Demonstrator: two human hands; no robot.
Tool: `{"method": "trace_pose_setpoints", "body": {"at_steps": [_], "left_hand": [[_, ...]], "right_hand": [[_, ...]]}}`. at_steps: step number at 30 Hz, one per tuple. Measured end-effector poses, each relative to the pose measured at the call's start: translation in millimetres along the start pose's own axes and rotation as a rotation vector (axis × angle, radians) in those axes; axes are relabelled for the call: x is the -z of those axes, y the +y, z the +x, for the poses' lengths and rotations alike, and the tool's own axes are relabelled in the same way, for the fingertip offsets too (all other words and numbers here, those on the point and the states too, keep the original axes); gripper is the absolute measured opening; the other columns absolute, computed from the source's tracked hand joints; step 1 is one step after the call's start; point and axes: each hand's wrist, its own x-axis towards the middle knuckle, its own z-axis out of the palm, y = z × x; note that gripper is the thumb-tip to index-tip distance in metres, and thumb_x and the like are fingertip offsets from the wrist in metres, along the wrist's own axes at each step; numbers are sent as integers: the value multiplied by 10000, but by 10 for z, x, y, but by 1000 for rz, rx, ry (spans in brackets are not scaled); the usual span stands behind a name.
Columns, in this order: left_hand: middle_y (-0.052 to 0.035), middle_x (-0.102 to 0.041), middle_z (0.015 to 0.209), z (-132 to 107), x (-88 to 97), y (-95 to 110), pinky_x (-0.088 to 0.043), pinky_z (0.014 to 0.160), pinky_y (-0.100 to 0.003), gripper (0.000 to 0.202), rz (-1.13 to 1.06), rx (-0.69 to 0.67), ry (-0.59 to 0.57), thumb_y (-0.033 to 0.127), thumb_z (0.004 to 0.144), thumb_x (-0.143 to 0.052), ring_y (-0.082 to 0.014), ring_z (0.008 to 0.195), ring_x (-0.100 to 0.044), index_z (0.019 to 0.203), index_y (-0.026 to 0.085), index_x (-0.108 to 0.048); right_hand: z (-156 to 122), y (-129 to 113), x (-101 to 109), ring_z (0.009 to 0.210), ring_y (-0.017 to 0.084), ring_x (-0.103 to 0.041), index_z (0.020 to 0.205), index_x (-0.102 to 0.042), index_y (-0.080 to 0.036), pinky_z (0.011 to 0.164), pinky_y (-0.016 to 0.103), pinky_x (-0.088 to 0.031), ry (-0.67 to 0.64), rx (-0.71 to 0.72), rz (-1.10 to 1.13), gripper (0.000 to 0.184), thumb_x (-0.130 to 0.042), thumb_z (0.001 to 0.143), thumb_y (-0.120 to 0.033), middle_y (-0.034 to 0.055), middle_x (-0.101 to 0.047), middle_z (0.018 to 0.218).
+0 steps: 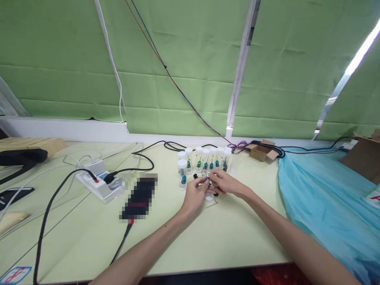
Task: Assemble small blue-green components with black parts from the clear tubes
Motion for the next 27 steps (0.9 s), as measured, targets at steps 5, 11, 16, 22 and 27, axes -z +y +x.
{"method": "trace_pose_setpoints", "body": {"at_steps": [5, 11, 16, 22, 27], "left_hand": [[-39, -671, 645, -4, 17, -11, -528, 621, -298, 372, 38, 6, 36, 396, 805, -632, -162, 580, -641, 1032, 105, -672], [-25, -637, 621, -2, 19, -33, -483, 583, -280, 408, 39, -23, 18, 456, 809, -598, -146, 542, -591, 1011, 110, -671], [-19, -619, 606, -6, 11, -35, -466, 579, -266, 394, 39, -17, 16, 430, 826, -584, -134, 527, -571, 1023, 100, -670], [-18, -609, 586, -10, 17, -34, -451, 571, -258, 393, 57, -22, 11, 437, 828, -578, -124, 509, -551, 1002, 102, -688], [-20, -605, 580, -1, 19, -57, -435, 566, -252, 382, 70, -18, 11, 440, 830, -577, -120, 498, -544, 960, 101, -693]], "right_hand": [[10, 11, 54, 393, 62, -326, 707, -342, -221, 362, 188, -223, -138, 20, 241, 333, -471, 893, -465, -99, -264, 552], [25, 111, 51, 401, 56, -301, 709, -352, -215, 378, 190, -203, -207, 39, 347, 367, -511, 882, -497, -104, -245, 547], [35, 151, 23, 394, 55, -275, 720, -350, -220, 373, 188, -184, -182, 21, 351, 393, -519, 863, -544, -110, -239, 539], [29, 124, 5, 390, 53, -249, 731, -357, -218, 375, 185, -181, -121, 27, 223, 404, -482, 874, -575, -114, -242, 520], [65, 166, 8, 391, 66, -235, 707, -357, -219, 383, 198, -180, -74, 70, 57, 362, -413, 925, -503, -103, -268, 483]]}}
